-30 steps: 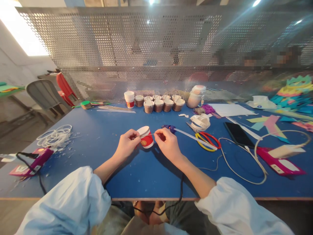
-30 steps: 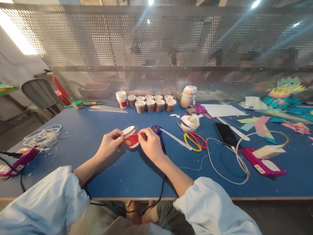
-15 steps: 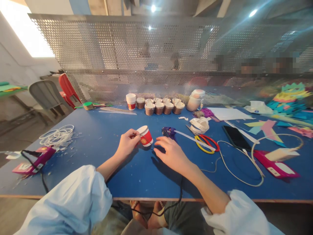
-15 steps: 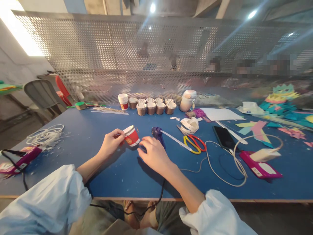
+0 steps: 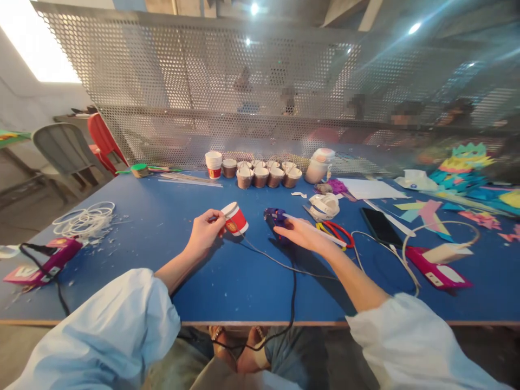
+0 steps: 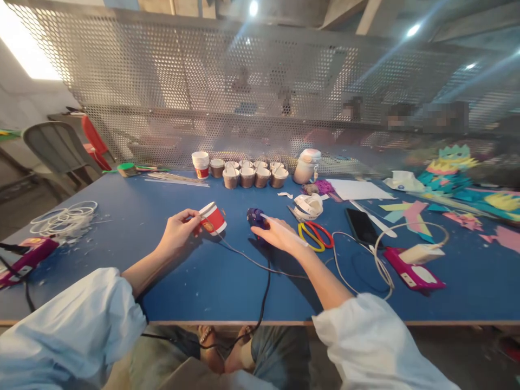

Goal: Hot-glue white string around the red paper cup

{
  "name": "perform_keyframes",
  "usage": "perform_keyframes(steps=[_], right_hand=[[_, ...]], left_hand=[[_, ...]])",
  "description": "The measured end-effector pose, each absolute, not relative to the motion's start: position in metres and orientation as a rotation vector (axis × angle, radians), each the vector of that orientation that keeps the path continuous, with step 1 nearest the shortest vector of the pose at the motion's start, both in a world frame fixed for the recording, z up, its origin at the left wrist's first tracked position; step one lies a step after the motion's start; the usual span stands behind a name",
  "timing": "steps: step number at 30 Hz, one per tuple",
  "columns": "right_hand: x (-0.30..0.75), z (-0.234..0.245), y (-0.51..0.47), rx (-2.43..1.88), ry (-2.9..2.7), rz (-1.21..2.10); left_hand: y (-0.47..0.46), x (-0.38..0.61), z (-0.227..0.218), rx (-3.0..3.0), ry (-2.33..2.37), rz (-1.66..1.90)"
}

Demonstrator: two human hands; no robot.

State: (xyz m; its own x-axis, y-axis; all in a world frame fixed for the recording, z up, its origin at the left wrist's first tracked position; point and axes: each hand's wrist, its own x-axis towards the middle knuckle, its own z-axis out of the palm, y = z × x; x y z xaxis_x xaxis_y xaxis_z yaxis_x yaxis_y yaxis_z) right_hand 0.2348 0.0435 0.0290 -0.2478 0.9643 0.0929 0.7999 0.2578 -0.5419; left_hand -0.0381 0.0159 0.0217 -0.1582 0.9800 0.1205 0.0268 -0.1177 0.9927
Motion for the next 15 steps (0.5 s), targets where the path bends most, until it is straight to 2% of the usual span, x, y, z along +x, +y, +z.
perform_keyframes(steps=[6,12,15], right_hand=[[0.206,0.004,0.075,-1.445,-1.895,0.710],[0.186,0.014,0.040,-1.294,-1.786,1.009],[0.179,0.023,0.014,-1.270,-1.877,0.891]], left_hand=[[0.020,-0.043,0.021,1.207,1.287,1.415],[0.021,-0.041,0.020,1.190,1.302,1.343],[0.019,-0.039,0.021,1.210,1.320,1.314]])
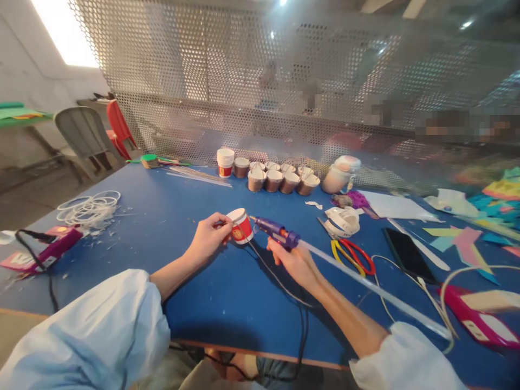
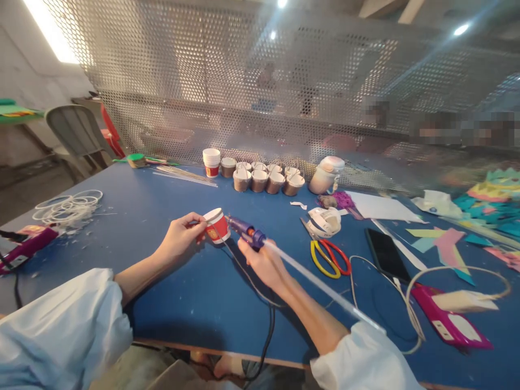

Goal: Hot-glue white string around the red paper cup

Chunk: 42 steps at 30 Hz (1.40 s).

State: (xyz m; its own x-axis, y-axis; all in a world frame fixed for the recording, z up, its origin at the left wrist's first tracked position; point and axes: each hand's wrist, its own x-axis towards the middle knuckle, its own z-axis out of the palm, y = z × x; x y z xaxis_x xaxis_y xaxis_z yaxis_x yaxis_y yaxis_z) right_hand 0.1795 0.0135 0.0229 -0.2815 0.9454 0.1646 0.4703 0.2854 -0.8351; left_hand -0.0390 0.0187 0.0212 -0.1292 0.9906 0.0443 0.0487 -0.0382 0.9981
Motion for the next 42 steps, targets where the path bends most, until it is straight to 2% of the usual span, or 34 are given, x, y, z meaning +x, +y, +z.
perform_keyframes(steps=[6,42], right_hand=[[0.171,0.025,-0.011,-1.111,-1.975,0.702],[0.165,0.027,-0.015,-1.078,-2.060,0.469]], left_hand=[[0.015,-0.035,0.022,1.269,1.382,1.273],[0.014,-0.033,0.023,1.178,1.284,1.263]])
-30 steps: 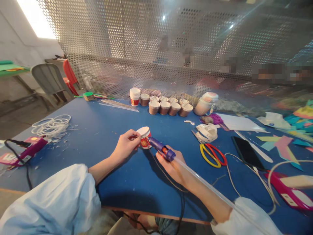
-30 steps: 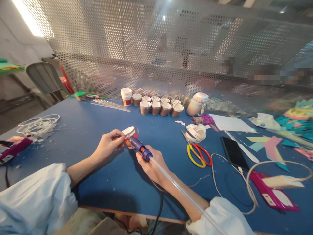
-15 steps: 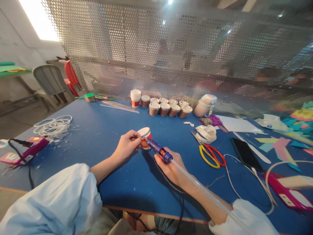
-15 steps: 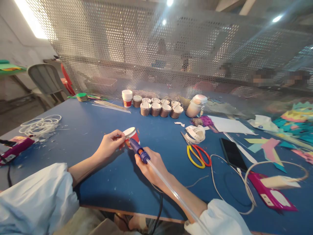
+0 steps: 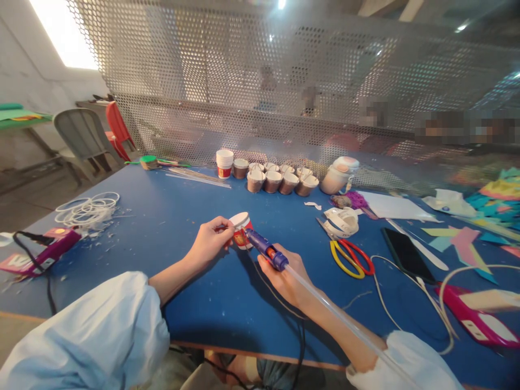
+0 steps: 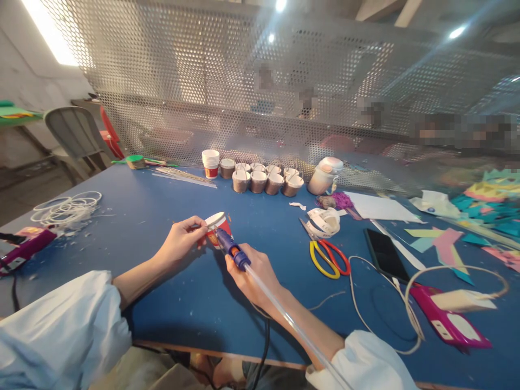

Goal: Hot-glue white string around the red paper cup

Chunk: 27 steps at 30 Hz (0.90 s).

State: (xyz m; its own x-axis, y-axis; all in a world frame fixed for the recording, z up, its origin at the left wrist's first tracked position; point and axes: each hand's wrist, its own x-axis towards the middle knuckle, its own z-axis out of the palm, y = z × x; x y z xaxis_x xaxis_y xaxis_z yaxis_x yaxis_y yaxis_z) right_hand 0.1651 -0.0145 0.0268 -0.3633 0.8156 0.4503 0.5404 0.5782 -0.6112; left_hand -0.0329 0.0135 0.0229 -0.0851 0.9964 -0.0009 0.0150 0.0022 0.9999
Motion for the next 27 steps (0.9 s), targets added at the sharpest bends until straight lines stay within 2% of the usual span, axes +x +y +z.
perform_keyframes(steps=[27], right_hand=[[0.1704,0.0323,-0.0164,-1.103,-1.967,0.619]], left_hand=[[0.0153,-0.0370,0.0170,1.149,1.148,1.241]])
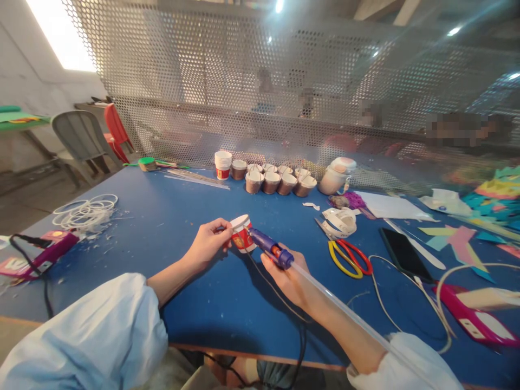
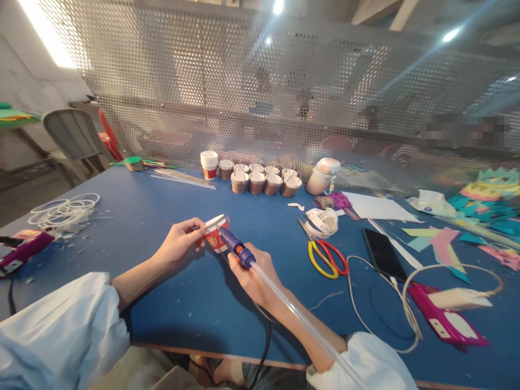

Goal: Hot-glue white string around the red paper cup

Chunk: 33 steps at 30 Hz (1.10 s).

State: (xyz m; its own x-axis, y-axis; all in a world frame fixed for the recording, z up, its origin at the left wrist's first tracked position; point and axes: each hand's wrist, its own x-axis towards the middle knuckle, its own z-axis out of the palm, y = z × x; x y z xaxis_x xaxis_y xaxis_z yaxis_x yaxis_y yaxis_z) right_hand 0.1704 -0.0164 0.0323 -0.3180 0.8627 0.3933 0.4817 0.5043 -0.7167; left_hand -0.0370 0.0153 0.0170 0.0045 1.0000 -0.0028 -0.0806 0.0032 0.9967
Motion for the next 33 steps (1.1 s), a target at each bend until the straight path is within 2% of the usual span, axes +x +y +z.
perform_keyframes(steps=[14,33], right_hand=[[0.1662,0.0286,-0.0218,-1.062,-2.077,0.465],[0.1758,0.0341,-0.0166,-1.130,-1.941,0.604]], left_hand=[[0.0143,-0.0364,0.0176,1.204,1.165,1.265],[0.0136,-0.0372,0.0205,1.214,1.137,1.252]])
